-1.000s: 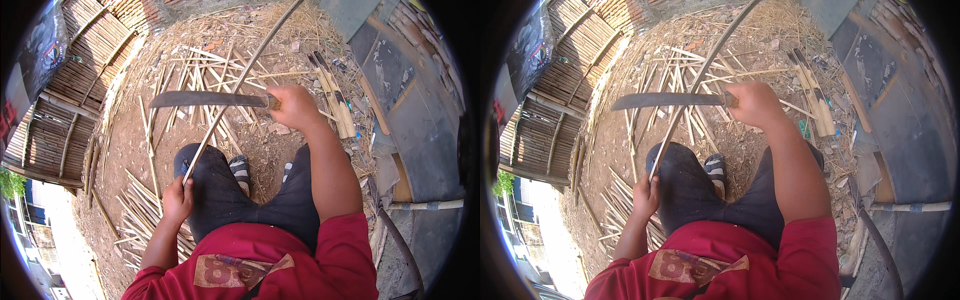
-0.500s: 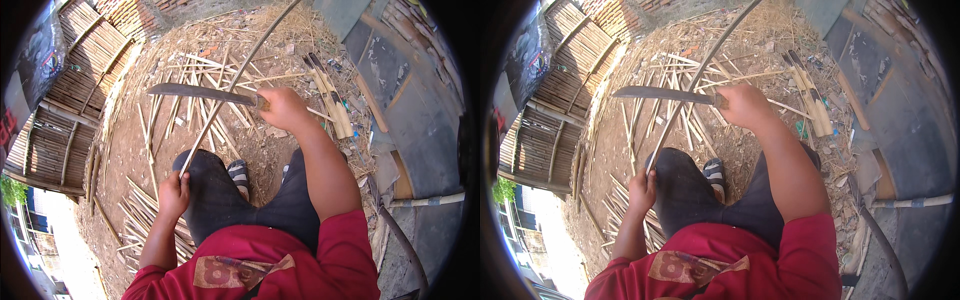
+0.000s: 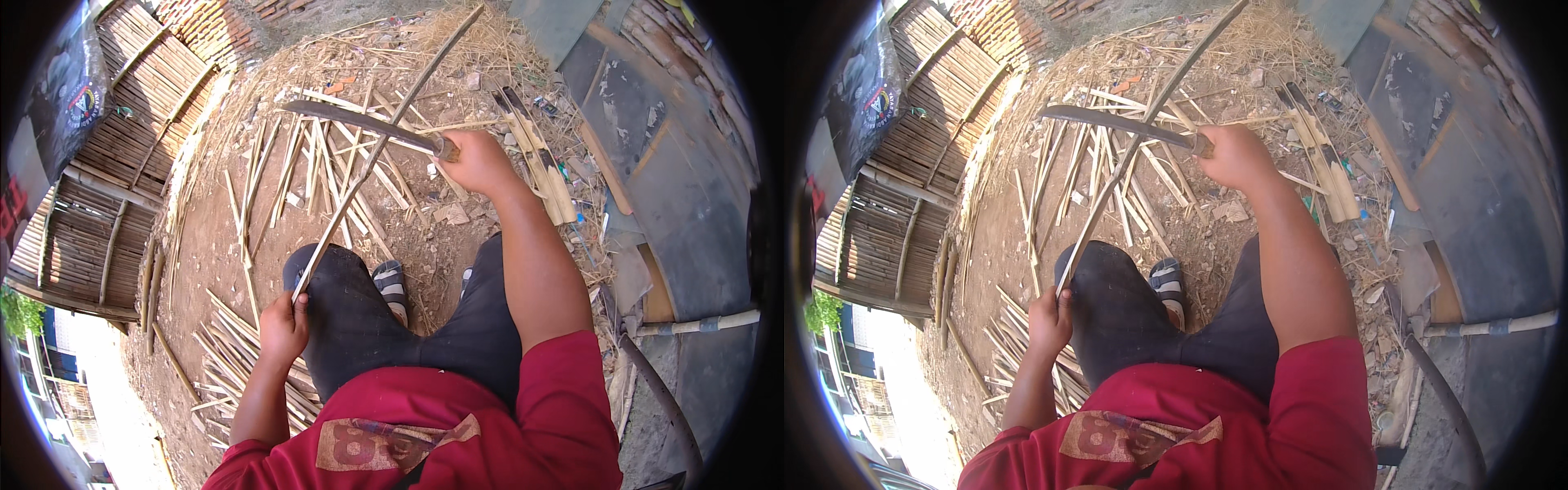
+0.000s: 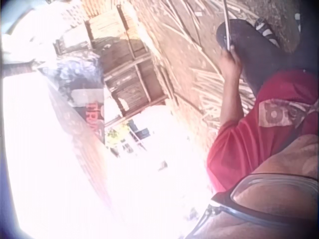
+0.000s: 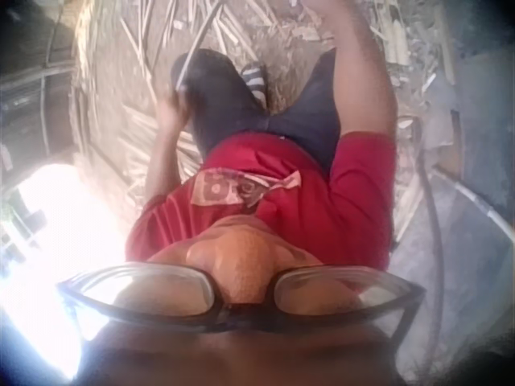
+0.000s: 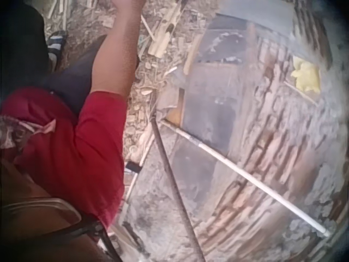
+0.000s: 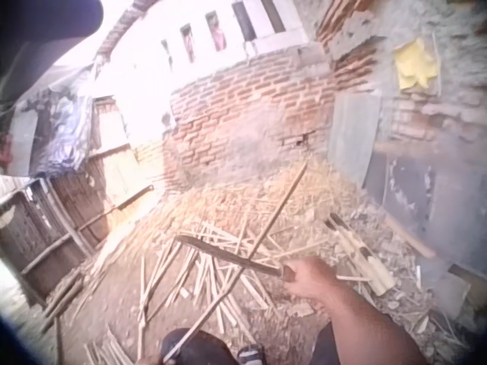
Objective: The person shaves a bamboo strip using a large knife while sitting on the ground, removing thin layers from the surface.
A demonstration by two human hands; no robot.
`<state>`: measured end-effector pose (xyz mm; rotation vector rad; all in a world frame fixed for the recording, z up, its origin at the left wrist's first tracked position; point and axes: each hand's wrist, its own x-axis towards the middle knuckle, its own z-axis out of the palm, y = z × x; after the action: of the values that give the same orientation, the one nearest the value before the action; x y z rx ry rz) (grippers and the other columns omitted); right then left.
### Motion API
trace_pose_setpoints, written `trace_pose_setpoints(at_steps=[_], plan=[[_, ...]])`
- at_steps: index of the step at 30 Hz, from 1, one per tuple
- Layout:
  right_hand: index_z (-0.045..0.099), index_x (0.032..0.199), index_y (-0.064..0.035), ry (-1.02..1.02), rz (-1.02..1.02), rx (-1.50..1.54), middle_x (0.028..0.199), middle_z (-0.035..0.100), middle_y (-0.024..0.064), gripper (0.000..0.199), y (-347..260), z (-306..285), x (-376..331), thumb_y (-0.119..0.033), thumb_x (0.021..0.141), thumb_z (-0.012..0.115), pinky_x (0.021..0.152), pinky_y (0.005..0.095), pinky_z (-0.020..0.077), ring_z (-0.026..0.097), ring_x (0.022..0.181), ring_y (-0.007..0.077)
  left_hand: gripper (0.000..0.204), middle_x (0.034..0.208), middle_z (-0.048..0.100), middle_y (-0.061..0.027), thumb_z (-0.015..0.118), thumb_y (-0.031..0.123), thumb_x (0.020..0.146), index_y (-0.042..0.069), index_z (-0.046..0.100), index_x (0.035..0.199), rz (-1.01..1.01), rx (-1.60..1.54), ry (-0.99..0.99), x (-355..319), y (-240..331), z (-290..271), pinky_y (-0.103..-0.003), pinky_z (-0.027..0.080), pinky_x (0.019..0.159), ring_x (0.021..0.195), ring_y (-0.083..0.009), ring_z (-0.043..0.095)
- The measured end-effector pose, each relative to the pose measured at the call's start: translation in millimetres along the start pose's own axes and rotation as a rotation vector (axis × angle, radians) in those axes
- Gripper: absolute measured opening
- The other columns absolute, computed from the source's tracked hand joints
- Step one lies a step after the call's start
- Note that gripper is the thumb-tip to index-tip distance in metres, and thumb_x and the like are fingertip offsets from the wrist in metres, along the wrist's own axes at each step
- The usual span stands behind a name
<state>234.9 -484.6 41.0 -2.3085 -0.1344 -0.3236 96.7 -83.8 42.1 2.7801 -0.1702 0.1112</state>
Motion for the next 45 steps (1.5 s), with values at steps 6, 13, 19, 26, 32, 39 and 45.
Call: trace_pose_setpoints(at_steps=[6, 13, 19, 26, 32, 39, 45], plan=[[0.073, 0.109, -0.0088, -0.019, -0.246, -0.270, 0.088, 0.072, 0.0195, 0.030, -40, 5, -18, -0.024, 0.083, 0.077, 0.074, 0.0441, 0.0546, 0.071, 0.083, 0.0360, 0.028, 0.079, 0.064, -0.0265, 0.057, 0.027, 0.103, 0.000, 0.063, 0.097, 0.007, 0.044, 0.041, -12, -7, 0, -0.055, 0.047, 0.067, 0.073, -0.0488, 0.061], [0.072, 0.110, -0.0114, 0.008, -0.126, -0.186, 0.083, 0.072, 0.0166, 0.030, -32, 15, -15, -0.027, 0.085, 0.075, 0.076, 0.0468, 0.0554, 0.070, 0.083, 0.0370, 0.027, 0.077, 0.064, -0.0262, 0.057, 0.025, 0.103, 0.000, 0.064, 0.100, -0.042, 0.073, -0.007, -17, -22, -6, -0.055, 0.046, 0.065, 0.073, -0.0494, 0.061], [0.072, 0.116, -0.0074, -0.077, 0.117, -0.079, 0.095, 0.074, 0.0182, 0.034, 3, -9, 5, -0.023, 0.086, 0.074, 0.080, 0.0475, 0.0562, 0.072, 0.089, 0.0336, 0.025, 0.078, 0.065, -0.0270, 0.057, 0.024, 0.103, 0.000, 0.063, 0.099, 0.070, 0.109, 0.048, -22, -29, -8, -0.055, 0.047, 0.064, 0.071, -0.0491, 0.062], [0.072, 0.105, -0.0129, -0.109, -0.191, -0.339, 0.092, 0.073, 0.0179, 0.028, -24, 13, -8, -0.023, 0.079, 0.076, 0.080, 0.0476, 0.0564, 0.071, 0.090, 0.0363, 0.021, 0.073, 0.063, -0.0247, 0.060, 0.021, 0.101, 0.001, 0.062, 0.097, 0.036, 0.109, 0.023, -35, -50, -13, -0.053, 0.047, 0.063, 0.071, -0.0474, 0.063], [0.071, 0.118, -0.0111, 0.292, 0.190, 0.078, 0.099, 0.073, 0.0190, 0.039, 39, 9, 11, -0.022, 0.081, 0.075, 0.084, 0.0446, 0.0560, 0.070, 0.093, 0.0381, 0.020, 0.075, 0.063, -0.0252, 0.062, 0.020, 0.099, 0.000, 0.063, 0.097, 0.003, 0.186, -0.016, -62, -77, -29, -0.053, 0.048, 0.067, 0.074, -0.0478, 0.062], [0.073, 0.113, -0.0124, -0.108, -0.178, -0.260, 0.092, 0.072, 0.0203, 0.037, -28, 10, -17, -0.023, 0.078, 0.077, 0.077, 0.0473, 0.0546, 0.069, 0.089, 0.0401, 0.021, 0.074, 0.062, -0.0259, 0.061, 0.019, 0.100, -0.002, 0.063, 0.095, 0.014, 0.096, 0.029, -59, -71, -26, -0.054, 0.046, 0.064, 0.071, -0.0487, 0.060], [0.072, 0.115, -0.0111, 0.043, 0.030, -0.116, 0.086, 0.071, 0.0181, 0.037, 2, -4, -6, -0.026, 0.081, 0.076, 0.077, 0.0496, 0.0548, 0.070, 0.088, 0.0383, 0.029, 0.071, 0.061, -0.0247, 0.060, 0.024, 0.102, -0.003, 0.062, 0.091, -0.031, -0.027, -0.072, -53, -62, -24, -0.049, 0.047, 0.063, 0.068, -0.0464, 0.060]])
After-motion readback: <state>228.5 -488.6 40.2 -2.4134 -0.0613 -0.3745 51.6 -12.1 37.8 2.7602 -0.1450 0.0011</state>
